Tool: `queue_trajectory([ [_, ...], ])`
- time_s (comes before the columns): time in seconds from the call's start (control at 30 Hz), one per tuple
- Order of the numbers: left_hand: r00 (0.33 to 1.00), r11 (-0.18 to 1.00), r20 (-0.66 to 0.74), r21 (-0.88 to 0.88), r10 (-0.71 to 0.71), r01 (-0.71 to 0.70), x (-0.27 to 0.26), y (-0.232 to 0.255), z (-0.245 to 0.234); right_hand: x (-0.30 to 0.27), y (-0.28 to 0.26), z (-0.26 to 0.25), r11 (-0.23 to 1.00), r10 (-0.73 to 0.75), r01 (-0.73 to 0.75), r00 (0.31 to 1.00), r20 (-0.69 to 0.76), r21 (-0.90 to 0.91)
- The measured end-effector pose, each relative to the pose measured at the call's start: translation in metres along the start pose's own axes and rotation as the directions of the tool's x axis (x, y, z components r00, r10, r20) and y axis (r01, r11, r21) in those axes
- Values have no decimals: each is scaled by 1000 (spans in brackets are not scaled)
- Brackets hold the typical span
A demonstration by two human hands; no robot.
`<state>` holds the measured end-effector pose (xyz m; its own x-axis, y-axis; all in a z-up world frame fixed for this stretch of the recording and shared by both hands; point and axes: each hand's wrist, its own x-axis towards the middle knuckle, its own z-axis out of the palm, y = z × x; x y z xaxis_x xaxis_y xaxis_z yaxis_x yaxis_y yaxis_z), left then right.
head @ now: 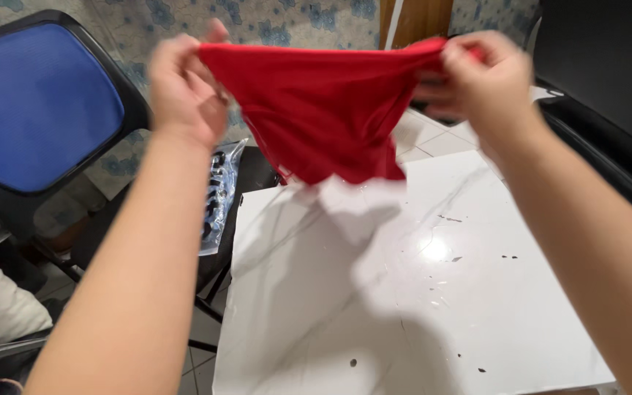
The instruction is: The person removes a red garment from a plastic shipping bag and unfolds it on a small white table.
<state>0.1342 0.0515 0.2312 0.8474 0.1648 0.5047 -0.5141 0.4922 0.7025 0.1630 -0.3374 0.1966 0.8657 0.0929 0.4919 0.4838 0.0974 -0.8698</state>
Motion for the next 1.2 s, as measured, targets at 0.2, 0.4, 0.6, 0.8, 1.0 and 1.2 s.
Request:
queue_trajectory([
  [0.2, 978, 967, -159, 192, -137, 167, -66, -38, -24, -53, 46, -26, 958, 43, -42, 999, -1, -284],
  [0.4, 876, 701, -213, 531, -433, 476, -173, -178, -37, -140, 93, 17, 649, 558, -495, 826, -81, -577],
  [0.6, 883, 590, -111, 705, -456, 393, -223, -211, 37, -140, 67, 83, 751, 375, -230, 920, 113, -619],
  [0.8, 993, 915, -121, 402, 9, 40, -225, -207, 15, -120, 69, 92, 847, 392, -176, 845, 365, -502],
  [1.0, 845, 893, -522, 319, -113, 317, -235, -185, -6, -106, 126, 71, 692, 230, 160, 876, 425, -704],
  [1.2, 738, 932, -578, -130, -349, 339, -242, -169, -19, -122, 117, 85, 436, 287, 116, 922, 260, -893],
])
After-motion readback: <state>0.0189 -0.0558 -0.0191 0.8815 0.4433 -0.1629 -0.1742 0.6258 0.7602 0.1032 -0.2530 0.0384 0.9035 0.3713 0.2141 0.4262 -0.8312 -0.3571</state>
